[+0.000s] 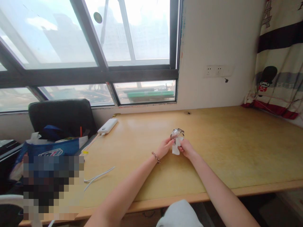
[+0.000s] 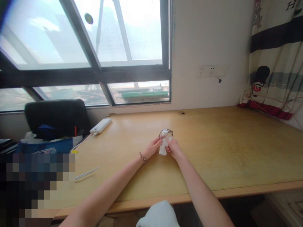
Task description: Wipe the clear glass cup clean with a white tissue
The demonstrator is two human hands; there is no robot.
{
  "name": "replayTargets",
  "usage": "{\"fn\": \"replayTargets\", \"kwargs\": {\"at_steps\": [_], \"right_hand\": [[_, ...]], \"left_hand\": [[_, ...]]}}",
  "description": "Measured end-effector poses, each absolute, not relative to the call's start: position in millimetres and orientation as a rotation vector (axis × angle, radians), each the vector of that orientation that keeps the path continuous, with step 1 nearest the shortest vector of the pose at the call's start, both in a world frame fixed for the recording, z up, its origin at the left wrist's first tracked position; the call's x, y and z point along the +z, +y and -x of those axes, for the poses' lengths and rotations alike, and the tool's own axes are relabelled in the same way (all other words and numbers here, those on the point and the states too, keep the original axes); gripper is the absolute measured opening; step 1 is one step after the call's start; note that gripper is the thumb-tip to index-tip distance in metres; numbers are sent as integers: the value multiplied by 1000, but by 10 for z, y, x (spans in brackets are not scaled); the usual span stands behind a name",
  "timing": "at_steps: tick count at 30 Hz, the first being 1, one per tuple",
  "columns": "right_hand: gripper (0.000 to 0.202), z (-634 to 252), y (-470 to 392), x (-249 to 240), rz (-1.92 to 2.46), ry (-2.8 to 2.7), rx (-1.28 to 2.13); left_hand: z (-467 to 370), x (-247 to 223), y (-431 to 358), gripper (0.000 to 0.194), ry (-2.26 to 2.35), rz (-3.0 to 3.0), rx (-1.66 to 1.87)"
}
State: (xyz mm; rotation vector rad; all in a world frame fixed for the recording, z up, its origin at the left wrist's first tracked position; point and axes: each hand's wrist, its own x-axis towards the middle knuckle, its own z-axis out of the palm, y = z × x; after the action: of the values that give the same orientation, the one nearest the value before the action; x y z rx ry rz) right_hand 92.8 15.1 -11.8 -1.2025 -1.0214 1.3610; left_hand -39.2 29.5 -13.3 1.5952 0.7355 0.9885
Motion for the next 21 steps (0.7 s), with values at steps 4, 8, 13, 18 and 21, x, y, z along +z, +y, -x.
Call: {"fn": "replayTargets", "kwargs": {"at_steps": [4,8,13,18,21], "right_hand": [[33,-980,166,-89,1543,-1239,899],[35,-1020,154,-59,1681,-1432,281],[27,-994,122,-62,1674,-1517,273],[23,-961,128,-77,1630,-1529,397],[28,-957,146,-90,1659,-1489,392]], "left_hand": [[421,-176,361,49,748,-1498,996],[406,-199,385,57,756,-1314,1001],[415,-214,391,59,740,-1166,1012],[431,-219,383,56,738,-1092,1019],[415,-185,355,54,713,-1178,1023]]}}
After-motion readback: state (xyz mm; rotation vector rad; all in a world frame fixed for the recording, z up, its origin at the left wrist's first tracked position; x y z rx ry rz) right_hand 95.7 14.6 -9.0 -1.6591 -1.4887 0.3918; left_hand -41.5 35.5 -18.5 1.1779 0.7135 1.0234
